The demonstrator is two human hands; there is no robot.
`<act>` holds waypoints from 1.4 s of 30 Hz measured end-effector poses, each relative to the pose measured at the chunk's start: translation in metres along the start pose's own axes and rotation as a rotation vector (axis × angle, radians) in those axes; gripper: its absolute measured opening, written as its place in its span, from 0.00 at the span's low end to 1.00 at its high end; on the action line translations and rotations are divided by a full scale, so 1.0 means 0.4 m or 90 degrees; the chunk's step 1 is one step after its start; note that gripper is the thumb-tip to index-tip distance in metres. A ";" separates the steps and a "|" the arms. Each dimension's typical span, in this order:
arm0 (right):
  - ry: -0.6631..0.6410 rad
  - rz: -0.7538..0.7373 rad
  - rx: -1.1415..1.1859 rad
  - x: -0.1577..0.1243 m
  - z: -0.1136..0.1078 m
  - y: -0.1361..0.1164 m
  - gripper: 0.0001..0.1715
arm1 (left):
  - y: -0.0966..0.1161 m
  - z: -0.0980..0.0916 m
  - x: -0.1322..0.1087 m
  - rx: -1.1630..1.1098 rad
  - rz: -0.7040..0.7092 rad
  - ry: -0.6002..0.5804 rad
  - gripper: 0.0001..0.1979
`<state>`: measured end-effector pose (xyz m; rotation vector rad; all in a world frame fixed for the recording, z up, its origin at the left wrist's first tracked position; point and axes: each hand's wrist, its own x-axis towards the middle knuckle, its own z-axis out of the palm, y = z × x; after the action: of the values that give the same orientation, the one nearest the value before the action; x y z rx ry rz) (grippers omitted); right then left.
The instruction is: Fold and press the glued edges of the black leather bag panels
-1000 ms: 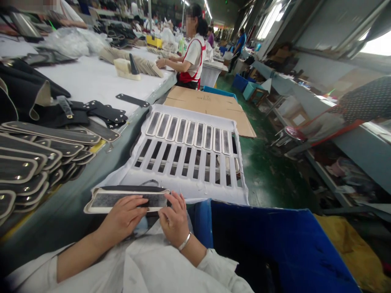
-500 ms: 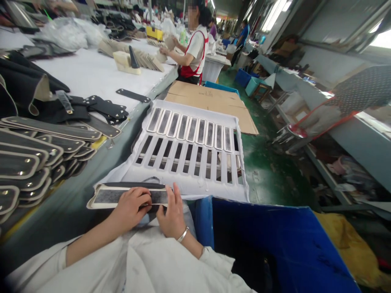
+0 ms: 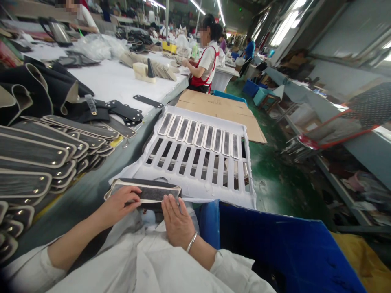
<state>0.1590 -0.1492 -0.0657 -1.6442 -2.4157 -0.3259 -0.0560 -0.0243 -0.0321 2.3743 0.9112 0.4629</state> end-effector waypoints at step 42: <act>-0.053 -0.081 -0.001 0.223 0.079 -0.147 0.33 | -0.099 -0.071 -0.044 0.082 -0.109 0.114 0.05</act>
<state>0.0706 -0.0820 -0.0746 -1.5380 -2.5882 -0.2837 -0.1023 -0.0015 -0.0354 2.3711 1.2485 0.5704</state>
